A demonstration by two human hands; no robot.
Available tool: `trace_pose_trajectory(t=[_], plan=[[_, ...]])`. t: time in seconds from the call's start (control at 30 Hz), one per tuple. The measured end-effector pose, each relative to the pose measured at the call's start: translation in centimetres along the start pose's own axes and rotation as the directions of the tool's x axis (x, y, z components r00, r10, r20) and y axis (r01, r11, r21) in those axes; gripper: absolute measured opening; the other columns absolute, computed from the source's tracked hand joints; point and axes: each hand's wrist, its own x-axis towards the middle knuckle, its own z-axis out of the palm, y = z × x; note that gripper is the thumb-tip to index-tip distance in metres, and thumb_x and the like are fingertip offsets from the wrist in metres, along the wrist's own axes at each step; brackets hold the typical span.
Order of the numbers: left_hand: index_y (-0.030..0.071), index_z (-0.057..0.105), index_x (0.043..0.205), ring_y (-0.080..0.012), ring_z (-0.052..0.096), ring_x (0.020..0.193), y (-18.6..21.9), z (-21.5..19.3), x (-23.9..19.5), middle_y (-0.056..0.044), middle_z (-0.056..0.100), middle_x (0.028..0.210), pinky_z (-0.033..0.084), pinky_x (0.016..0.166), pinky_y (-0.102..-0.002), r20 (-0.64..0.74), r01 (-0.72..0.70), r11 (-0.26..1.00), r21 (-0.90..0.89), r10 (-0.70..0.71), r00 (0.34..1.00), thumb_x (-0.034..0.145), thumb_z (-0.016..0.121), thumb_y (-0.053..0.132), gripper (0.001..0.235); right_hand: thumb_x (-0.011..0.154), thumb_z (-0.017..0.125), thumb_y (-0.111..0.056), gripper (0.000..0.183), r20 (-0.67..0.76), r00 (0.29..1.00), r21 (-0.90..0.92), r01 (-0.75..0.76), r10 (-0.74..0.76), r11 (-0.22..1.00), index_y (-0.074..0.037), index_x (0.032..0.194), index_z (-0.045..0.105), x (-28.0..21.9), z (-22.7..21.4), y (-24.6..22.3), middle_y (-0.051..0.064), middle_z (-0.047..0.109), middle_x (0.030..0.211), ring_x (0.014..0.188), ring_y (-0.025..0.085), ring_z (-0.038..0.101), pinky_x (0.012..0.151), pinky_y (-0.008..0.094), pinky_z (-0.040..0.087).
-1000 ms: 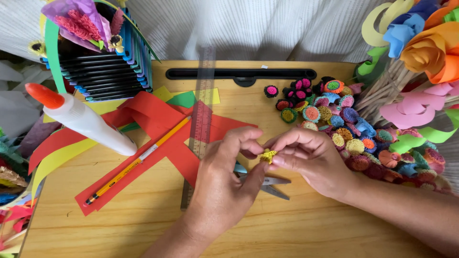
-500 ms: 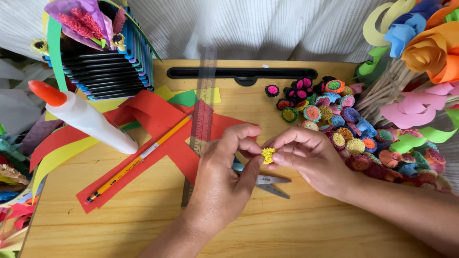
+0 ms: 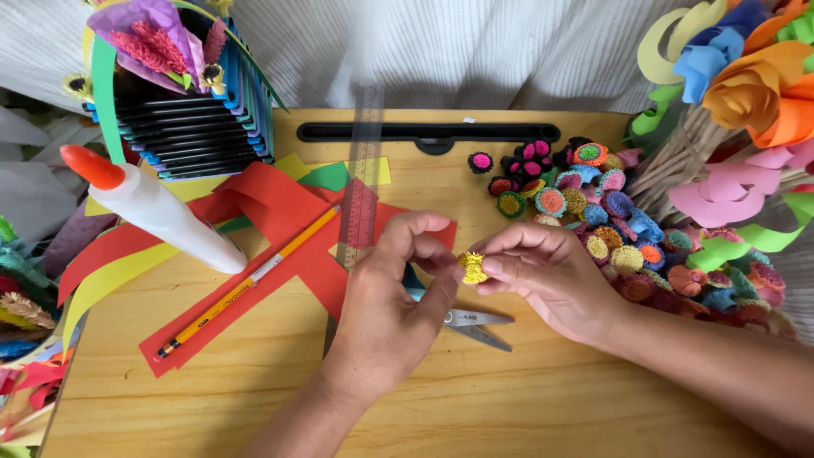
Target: Assembling small paper flowers and cutting paper strips for a craft project
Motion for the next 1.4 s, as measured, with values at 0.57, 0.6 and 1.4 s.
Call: trace_pose_trajectory(t=[0.57, 0.6, 1.4], plan=[[0.013, 0.061, 0.118, -0.0122, 0.074, 0.075, 0.1, 0.1, 0.1, 0.007, 0.075, 0.082, 0.051, 0.077, -0.032, 0.049, -0.061, 0.989, 0.134, 0.054, 0.997, 0.084, 0.073, 0.013, 0.036, 0.087, 0.076, -0.002, 0.022, 0.051, 0.998, -0.041, 0.040, -0.038, 0.998, 0.003, 0.107, 0.071, 0.0, 0.2, 0.0, 0.014, 0.073, 0.086, 0.077, 0.018, 0.073, 0.076, 0.036, 0.069], [0.015, 0.061, 0.118, -0.0134, 0.077, 0.076, 0.1, 0.1, 0.1, 0.009, 0.077, 0.082, 0.048, 0.086, -0.035, 0.055, -0.066, 0.981, 0.181, 0.057, 0.997, 0.083, 0.073, 0.014, 0.036, 0.087, 0.076, -0.002, 0.021, 0.054, 0.998, -0.052, 0.041, -0.038, 0.998, 0.003, 0.107, 0.071, 0.0, 0.1, 0.0, 0.015, 0.074, 0.090, 0.079, 0.018, 0.073, 0.076, 0.035, 0.068], [0.015, 0.068, 0.109, -0.0134, 0.075, 0.087, -0.1, -1.4, 0.4, 0.005, 0.077, 0.093, 0.043, 0.093, -0.037, 0.024, -0.119, 0.920, 0.373, 0.119, 0.993, 0.087, 0.069, 0.016, 0.022, 0.092, 0.072, -0.011, 0.021, 0.242, 0.947, -0.600, 0.316, -0.210, 0.735, -0.008, 0.113, 0.070, -0.7, 1.7, -2.2, 0.011, 0.065, 0.124, 0.073, 0.008, 0.065, 0.062, 0.020, 0.061]])
